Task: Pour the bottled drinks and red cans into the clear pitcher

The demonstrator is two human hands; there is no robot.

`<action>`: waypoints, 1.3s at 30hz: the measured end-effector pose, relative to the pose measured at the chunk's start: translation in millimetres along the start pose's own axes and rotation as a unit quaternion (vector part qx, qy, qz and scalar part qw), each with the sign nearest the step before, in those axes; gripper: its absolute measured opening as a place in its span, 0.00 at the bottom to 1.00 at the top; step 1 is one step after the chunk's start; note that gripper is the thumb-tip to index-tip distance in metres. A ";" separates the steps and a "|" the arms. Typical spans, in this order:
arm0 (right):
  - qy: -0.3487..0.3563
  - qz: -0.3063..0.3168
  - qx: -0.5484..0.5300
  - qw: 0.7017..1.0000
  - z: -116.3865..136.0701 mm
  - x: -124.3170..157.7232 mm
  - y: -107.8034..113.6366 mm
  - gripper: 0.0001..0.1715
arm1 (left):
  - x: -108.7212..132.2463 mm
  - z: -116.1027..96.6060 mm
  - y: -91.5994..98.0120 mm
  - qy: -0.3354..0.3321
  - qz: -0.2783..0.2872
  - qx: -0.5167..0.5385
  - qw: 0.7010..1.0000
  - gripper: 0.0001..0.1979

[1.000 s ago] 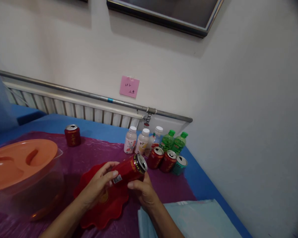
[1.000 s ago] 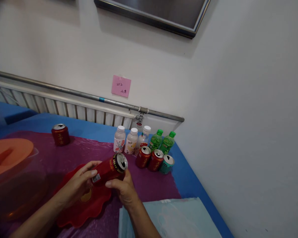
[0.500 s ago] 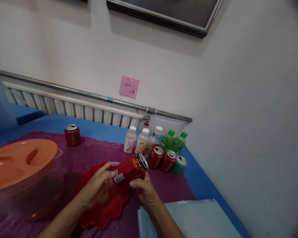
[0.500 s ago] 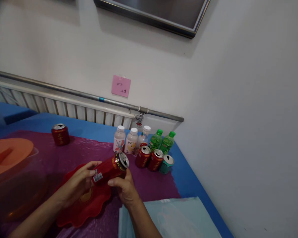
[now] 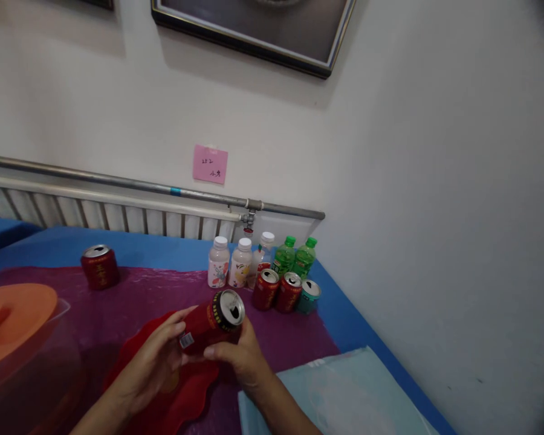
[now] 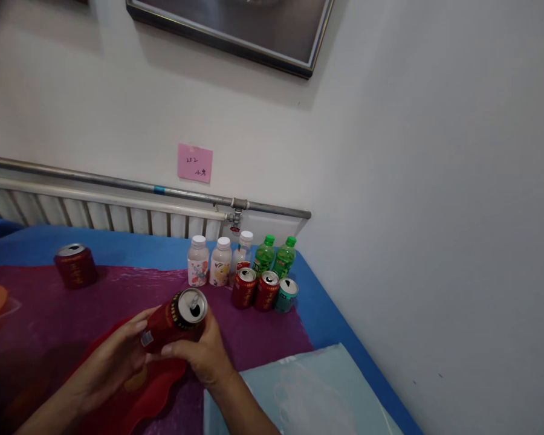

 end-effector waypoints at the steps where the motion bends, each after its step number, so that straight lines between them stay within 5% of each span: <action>1: 0.012 -0.006 0.010 1.000 1.1 0.3 1.1 0.37 | 0.4 0.5 0.8 0.004 -0.001 0.007 1.000 0.20; 14: 0.023 0.032 0.075 0.996 -4.7 0.3 -5.8 0.36 | 1.5 0.2 -0.9 0.022 -0.006 0.051 0.998 0.10; 20: 0.056 0.007 0.103 0.993 6.9 1.0 -9.7 0.38 | -0.9 4.2 -8.8 0.035 0.021 0.068 0.997 0.12; 33: 0.009 0.063 0.072 0.995 -8.1 6.4 -23.2 0.38 | -0.8 9.1 7.1 0.049 -0.031 0.090 0.994 0.13; 39: 0.007 0.045 0.061 0.997 -10.2 4.0 -19.4 0.38 | -2.2 12.1 -0.2 0.052 0.008 0.049 0.997 0.17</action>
Point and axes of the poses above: each hand's wrist, its own x-axis away from the middle knuckle, its own y-axis out of the back of the hand, z = x × y, the point moved 10 cm from there along -x, towards the middle knuckle, and after that the axes turned 12 degrees about -x, right-handed, at the moved point
